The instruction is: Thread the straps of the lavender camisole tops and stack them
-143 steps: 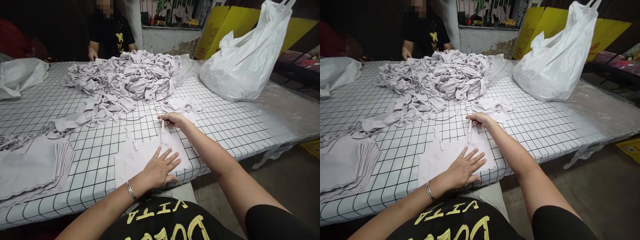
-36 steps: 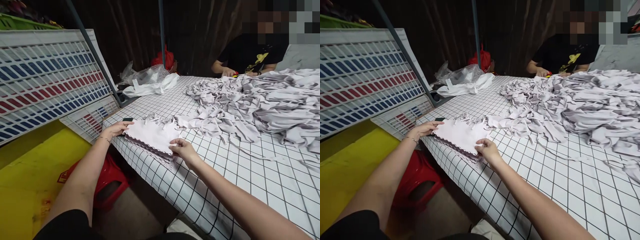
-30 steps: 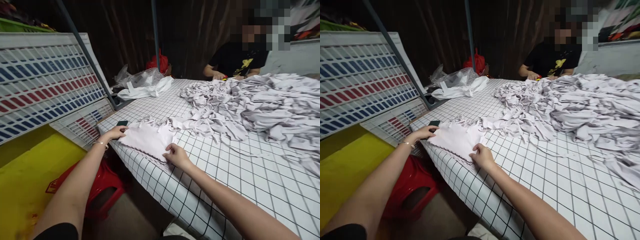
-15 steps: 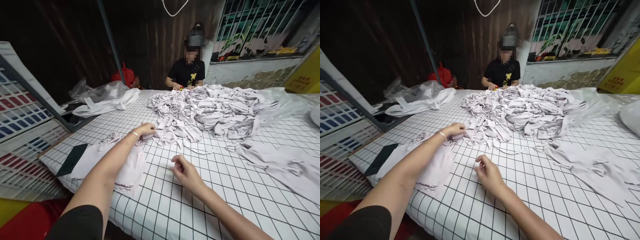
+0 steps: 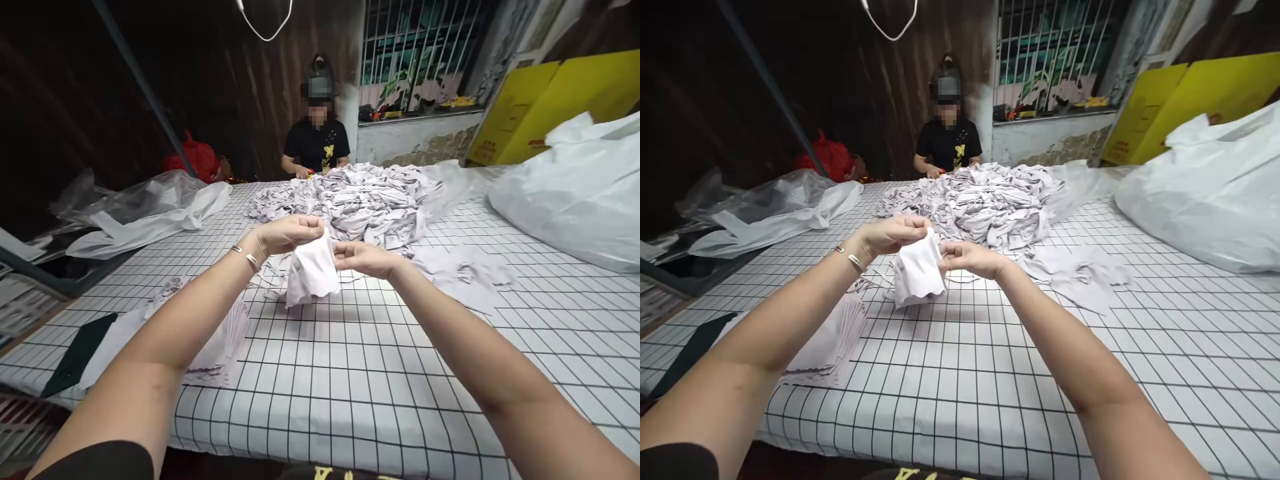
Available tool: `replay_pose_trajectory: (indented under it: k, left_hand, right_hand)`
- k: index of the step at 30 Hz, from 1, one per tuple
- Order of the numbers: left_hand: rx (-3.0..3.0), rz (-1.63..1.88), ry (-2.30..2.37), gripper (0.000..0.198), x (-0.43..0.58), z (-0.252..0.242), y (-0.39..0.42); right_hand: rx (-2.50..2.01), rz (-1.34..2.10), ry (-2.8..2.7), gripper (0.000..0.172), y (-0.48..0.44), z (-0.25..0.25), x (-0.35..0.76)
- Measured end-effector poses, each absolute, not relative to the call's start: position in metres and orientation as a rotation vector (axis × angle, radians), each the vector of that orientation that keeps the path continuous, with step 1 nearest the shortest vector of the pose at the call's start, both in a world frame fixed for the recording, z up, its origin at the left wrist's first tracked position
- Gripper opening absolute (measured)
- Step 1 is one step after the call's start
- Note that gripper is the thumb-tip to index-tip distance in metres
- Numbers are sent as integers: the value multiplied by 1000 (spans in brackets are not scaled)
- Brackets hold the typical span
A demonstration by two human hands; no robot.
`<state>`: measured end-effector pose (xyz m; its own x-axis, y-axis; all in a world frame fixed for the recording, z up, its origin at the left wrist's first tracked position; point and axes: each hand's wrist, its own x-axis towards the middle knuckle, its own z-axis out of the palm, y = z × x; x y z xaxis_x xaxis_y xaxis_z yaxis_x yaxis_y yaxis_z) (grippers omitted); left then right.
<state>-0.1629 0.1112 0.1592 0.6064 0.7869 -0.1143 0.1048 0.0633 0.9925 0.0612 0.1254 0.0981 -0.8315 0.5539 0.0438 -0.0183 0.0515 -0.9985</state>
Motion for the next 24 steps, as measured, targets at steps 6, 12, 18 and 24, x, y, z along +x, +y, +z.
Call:
replay_pose_trajectory:
  k: [6, 12, 18, 24]
  left_hand:
    - [1448, 514, 827, 26, -151, 159, 95]
    - [1717, 464, 1218, 30, -126, 73, 83]
    - [2188, 545, 1493, 41, -90, 0, 7]
    - [2555, 342, 1575, 22, -81, -21, -12]
  right_hand:
    - [-603, 2094, -1624, 36, 95, 85, 136]
    - [-1170, 1813, -1596, 46, 84, 40, 199]
    - [-1611, 922, -1914, 80, 25, -6, 235]
    - [-1781, 340, -1971, 27, -23, -34, 229]
